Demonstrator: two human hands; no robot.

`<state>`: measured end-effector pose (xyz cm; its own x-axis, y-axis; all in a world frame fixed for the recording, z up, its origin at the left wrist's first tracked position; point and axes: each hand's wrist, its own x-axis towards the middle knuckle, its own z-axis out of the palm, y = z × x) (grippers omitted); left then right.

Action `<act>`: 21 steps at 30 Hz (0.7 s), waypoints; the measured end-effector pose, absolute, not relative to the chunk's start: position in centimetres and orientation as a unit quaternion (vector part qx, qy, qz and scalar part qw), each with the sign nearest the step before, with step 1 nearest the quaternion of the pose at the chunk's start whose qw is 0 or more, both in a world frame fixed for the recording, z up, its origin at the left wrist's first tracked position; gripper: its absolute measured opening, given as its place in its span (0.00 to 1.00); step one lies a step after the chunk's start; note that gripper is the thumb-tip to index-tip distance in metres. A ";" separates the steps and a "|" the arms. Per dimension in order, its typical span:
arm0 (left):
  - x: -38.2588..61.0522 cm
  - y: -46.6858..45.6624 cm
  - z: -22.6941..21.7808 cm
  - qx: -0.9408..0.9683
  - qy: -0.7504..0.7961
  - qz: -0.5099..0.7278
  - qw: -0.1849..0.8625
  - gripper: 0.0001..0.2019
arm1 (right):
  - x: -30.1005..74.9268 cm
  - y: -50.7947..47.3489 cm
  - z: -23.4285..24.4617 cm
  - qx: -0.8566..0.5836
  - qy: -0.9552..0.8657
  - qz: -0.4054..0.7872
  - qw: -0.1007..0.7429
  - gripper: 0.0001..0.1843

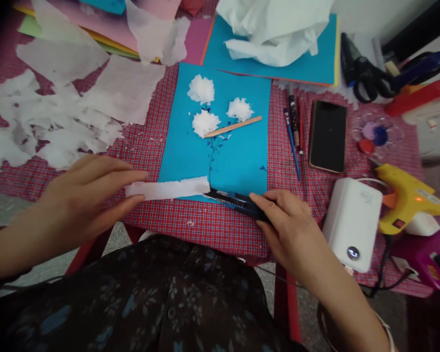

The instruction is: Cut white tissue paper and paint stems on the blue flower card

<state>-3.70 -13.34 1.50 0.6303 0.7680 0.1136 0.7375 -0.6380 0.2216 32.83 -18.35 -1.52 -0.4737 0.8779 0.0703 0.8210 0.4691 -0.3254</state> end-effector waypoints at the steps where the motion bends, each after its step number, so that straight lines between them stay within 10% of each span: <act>1: -2.9 -13.5 1.3 0.912 0.390 0.110 0.068 0.13 | 32.9 -18.3 -1.5 -0.500 -0.848 0.136 0.115 0.23; 21: 0.0 -12.3 -0.7 0.952 0.259 0.143 0.078 0.11 | 34.1 -18.3 -1.9 -0.502 -0.836 0.176 0.135 0.25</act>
<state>-0.03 -12.32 -0.66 0.8245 0.5159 0.2324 0.4713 -0.8535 0.2223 34.11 -18.29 -1.87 -0.4591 0.8871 0.0480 0.7923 0.4333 -0.4296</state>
